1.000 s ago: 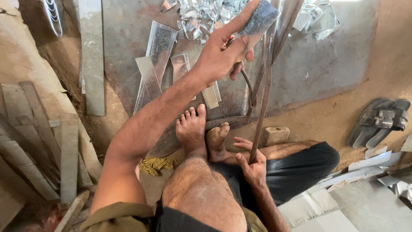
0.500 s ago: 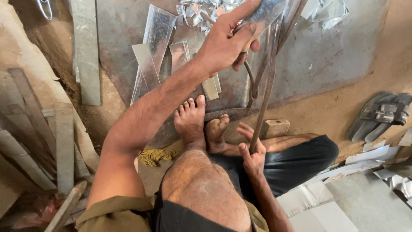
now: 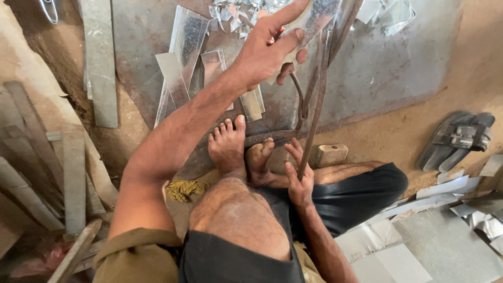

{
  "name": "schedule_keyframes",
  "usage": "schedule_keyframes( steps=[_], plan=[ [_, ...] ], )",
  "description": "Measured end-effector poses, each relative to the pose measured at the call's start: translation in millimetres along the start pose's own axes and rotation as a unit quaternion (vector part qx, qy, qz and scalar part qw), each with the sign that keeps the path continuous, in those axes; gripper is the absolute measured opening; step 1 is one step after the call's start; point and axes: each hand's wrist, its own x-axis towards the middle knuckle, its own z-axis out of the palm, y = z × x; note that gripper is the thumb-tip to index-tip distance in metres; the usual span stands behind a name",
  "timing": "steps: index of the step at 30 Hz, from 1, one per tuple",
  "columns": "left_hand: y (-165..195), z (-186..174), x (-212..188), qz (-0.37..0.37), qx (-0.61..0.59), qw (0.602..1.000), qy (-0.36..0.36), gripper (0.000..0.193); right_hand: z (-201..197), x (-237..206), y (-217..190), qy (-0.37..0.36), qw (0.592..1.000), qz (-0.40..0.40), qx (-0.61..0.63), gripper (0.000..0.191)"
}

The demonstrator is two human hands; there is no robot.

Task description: The person sits on the floor of a metal workshop and cuts thin metal strips using a foot-operated lever shear, holding bundles of strips in the hands and feeding pieces under the blade with the feet and hands. The person gathers cut pieces, sorts them into piles, and stacks finished strips on the work table.

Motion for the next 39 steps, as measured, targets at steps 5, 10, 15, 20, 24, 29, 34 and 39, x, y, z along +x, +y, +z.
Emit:
schedule_keyframes(
  steps=[5, 10, 15, 20, 24, 29, 34, 39],
  plan=[
    [-8.1, -7.0, 8.7, 0.024, -0.031, 0.999, -0.028, 0.055, -0.1, 13.5, 8.1, 0.006, 0.999, 0.026, 0.043, 0.042],
    [-7.0, -11.9, 7.9, 0.018, 0.003, 0.999, -0.040, 0.053, 0.6, 17.4, 17.9, 0.012, 0.998, 0.029, 0.059, 0.041],
    [6.5, -15.3, -5.6, 0.031, -0.013, 0.996, -0.081, 0.056, 0.9, -5.5, 6.2, 0.002, 0.998, 0.019, 0.054, 0.040],
    [19.9, -25.8, 15.5, -0.001, 0.034, 0.995, -0.094, 0.050, -1.6, 13.3, 1.1, -0.007, 1.000, 0.002, 0.022, 0.041],
    [29.1, -47.2, 34.6, -0.064, 0.107, 0.984, -0.124, 0.046, 1.2, 34.5, 11.3, -0.002, 0.999, -0.042, 0.026, 0.043],
    [36.4, -47.1, 20.0, 0.026, 0.239, 0.967, -0.083, 0.041, 4.2, 22.9, 15.9, -0.002, 0.999, -0.016, 0.039, 0.042],
    [17.2, 9.4, 0.3, 0.205, 0.514, 0.811, 0.192, 0.055, 3.2, 19.1, 18.8, 0.004, 1.000, -0.024, -0.008, 0.040],
    [-22.4, 39.9, 26.9, 0.277, 0.565, 0.685, 0.368, 0.040, -2.5, 7.8, 20.9, -0.013, 1.000, -0.012, -0.013, 0.038]
  ],
)
